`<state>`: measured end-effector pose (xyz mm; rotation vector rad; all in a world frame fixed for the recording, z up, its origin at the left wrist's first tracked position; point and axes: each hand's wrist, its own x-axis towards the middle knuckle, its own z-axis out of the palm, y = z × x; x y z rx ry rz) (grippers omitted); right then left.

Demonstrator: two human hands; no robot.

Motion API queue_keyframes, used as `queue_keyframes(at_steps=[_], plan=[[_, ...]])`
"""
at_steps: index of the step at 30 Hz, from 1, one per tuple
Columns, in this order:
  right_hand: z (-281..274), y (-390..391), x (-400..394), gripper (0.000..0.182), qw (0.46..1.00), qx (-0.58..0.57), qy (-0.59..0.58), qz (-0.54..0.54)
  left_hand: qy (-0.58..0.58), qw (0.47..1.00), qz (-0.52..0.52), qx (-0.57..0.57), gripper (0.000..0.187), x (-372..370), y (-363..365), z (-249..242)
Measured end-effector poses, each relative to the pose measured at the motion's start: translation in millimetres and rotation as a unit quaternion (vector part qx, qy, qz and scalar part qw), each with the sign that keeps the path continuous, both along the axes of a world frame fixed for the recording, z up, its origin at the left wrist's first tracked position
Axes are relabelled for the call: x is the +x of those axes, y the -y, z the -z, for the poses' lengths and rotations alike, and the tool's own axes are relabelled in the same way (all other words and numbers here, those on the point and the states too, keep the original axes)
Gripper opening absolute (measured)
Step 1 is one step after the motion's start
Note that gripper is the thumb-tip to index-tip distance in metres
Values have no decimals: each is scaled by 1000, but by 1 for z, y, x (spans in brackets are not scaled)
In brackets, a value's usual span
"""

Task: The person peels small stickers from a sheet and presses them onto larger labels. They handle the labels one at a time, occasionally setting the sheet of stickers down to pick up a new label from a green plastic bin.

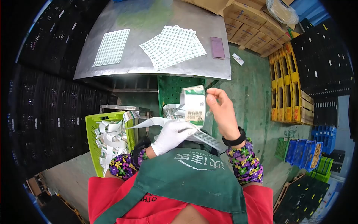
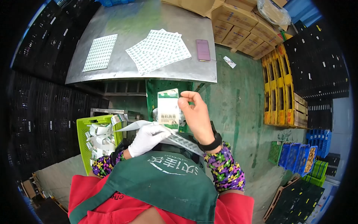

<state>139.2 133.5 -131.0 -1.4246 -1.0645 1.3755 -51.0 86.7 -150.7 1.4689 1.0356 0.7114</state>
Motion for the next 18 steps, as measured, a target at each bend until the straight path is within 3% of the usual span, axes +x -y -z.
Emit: queue_keyframes(at_steps=[4,7,9,11,13,14,18], plan=[[1,21,-10,31,998,14,-56,-39,-3,999,-35,-8,12,-4,-6,-1],[22,26,-21,20,985,157,45,-55,-21,999,-33,32,11,-5,-4,5],[22,26,-20,19,986,145,62,-56,-45,990,-41,124,12,-5,-3,-2],[21,23,-15,17,986,135,78,-62,-27,991,-56,116,12,-4,-2,4],[18,18,1,16,917,250,311,-24,-11,991,-70,109,12,-6,-4,6],[8,19,6,18,948,176,263,-18,-7,989,-93,113,12,-7,-8,5],[-4,28,29,26,960,148,216,-100,-14,986,-124,109,13,-21,-18,-1]])
